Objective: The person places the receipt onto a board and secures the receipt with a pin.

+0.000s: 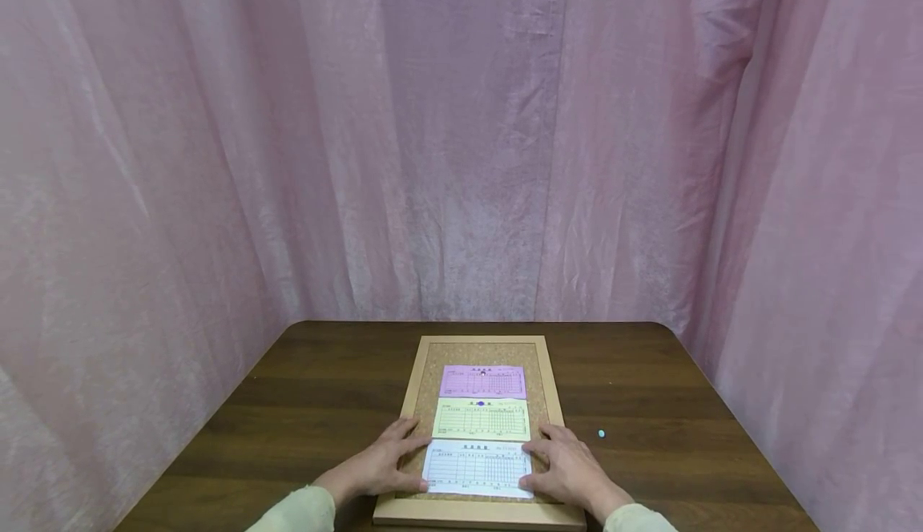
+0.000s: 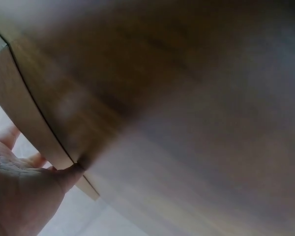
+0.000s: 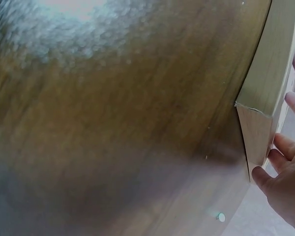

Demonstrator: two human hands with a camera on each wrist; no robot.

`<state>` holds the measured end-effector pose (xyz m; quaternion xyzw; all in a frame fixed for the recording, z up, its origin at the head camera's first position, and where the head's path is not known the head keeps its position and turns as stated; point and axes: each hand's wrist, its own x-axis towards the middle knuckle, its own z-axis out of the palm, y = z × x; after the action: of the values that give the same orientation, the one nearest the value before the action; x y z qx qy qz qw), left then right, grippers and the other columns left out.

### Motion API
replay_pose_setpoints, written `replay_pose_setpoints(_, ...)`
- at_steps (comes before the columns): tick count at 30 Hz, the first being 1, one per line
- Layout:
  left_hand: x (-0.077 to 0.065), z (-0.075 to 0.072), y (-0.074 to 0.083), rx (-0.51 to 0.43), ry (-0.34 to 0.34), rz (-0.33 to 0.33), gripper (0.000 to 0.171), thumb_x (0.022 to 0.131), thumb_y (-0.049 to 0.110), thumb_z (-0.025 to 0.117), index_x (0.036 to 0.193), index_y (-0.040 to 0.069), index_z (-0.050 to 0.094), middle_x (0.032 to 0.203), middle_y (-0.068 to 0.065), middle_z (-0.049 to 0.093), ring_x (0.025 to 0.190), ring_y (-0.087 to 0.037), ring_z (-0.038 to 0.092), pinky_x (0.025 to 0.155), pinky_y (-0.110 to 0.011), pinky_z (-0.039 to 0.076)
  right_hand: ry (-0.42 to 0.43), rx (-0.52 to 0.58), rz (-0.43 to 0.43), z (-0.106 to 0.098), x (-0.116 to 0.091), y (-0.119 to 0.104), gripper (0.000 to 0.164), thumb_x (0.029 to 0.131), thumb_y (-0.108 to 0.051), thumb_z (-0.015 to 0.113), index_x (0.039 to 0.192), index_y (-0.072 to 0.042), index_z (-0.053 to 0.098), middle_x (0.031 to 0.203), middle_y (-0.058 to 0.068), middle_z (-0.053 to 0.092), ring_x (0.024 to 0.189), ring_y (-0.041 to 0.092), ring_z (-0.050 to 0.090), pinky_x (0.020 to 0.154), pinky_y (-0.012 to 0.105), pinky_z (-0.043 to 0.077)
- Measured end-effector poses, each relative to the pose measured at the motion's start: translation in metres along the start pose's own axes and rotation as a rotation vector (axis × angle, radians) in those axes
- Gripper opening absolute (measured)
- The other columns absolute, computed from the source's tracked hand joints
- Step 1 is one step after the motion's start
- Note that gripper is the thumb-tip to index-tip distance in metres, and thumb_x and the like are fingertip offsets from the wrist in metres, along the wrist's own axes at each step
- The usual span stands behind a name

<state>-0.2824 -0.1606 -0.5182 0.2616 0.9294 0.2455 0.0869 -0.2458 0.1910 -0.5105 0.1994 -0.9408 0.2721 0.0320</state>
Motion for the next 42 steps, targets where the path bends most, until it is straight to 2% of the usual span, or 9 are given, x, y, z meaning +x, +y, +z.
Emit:
replay_pose_setpoints(6,0.0,0.002,0.0,-0.031,-0.01,-0.005,0.077,0.08,0.05,0.079,0.144,0.016,0.054,0.16,-0.018,0.025,0.148,-0.041,0.013,0.112,-0.062,0.023,0.024,-0.006,-0.019,-0.002,-0.002,0.001,0.054,0.077,-0.044,0.082,0.117,-0.01,0.072,0.138,0.027,0.051,0.129,0.051,0.043,0.098,0.068,0.037)
replay_pose_setpoints(16,-0.004,0.002,0.003,-0.034,-0.016,-0.006,0.077,0.081,0.051,0.077,0.145,0.015,0.052,0.161,-0.018,0.024,0.149,-0.04,0.012,0.112,-0.062,0.023,0.104,0.033,0.07,-0.014,-0.007,0.007,0.048,0.085,-0.037,0.078,0.123,-0.01,0.069,0.14,0.022,0.052,0.13,0.048,0.044,0.097,0.066,0.039)
replay_pose_setpoints(25,-0.003,0.002,0.001,-0.041,-0.019,-0.001,0.079,0.081,0.052,0.077,0.146,0.016,0.051,0.161,-0.018,0.023,0.149,-0.04,0.011,0.112,-0.062,0.023,0.239,0.078,0.133,-0.034,-0.011,0.03,0.041,0.093,-0.027,0.071,0.126,-0.003,0.067,0.137,0.024,0.053,0.122,0.047,0.052,0.094,0.061,0.044)
replay_pose_setpoints(29,-0.003,0.002,0.0,-0.038,-0.018,0.001,0.08,0.081,0.052,0.077,0.147,0.016,0.05,0.161,-0.018,0.023,0.149,-0.04,0.01,0.112,-0.063,0.023,0.284,0.107,0.172,-0.044,-0.015,0.043,0.043,0.096,-0.028,0.068,0.13,-0.001,0.063,0.138,0.026,0.052,0.123,0.049,0.051,0.095,0.062,0.044)
replay_pose_setpoints(36,-0.004,0.001,0.0,-0.043,-0.014,0.009,0.079,0.082,0.053,0.076,0.146,0.014,0.051,0.161,-0.019,0.022,0.149,-0.04,0.01,0.112,-0.062,0.022,0.251,0.16,0.314,-0.057,-0.023,0.059,0.059,0.099,-0.041,0.061,0.14,0.001,0.053,0.138,0.03,0.049,0.119,0.047,0.053,0.091,0.059,0.046)
replay_pose_setpoints(42,-0.005,0.0,0.0,-0.048,-0.015,0.018,0.078,0.082,0.052,0.076,0.146,0.014,0.051,0.161,-0.02,0.022,0.149,-0.041,0.011,0.113,-0.062,0.021,0.237,0.201,0.352,-0.062,-0.027,0.07,0.064,0.098,-0.043,0.061,0.141,0.003,0.05,0.133,0.03,0.055,0.119,0.045,0.054,0.091,0.057,0.048)
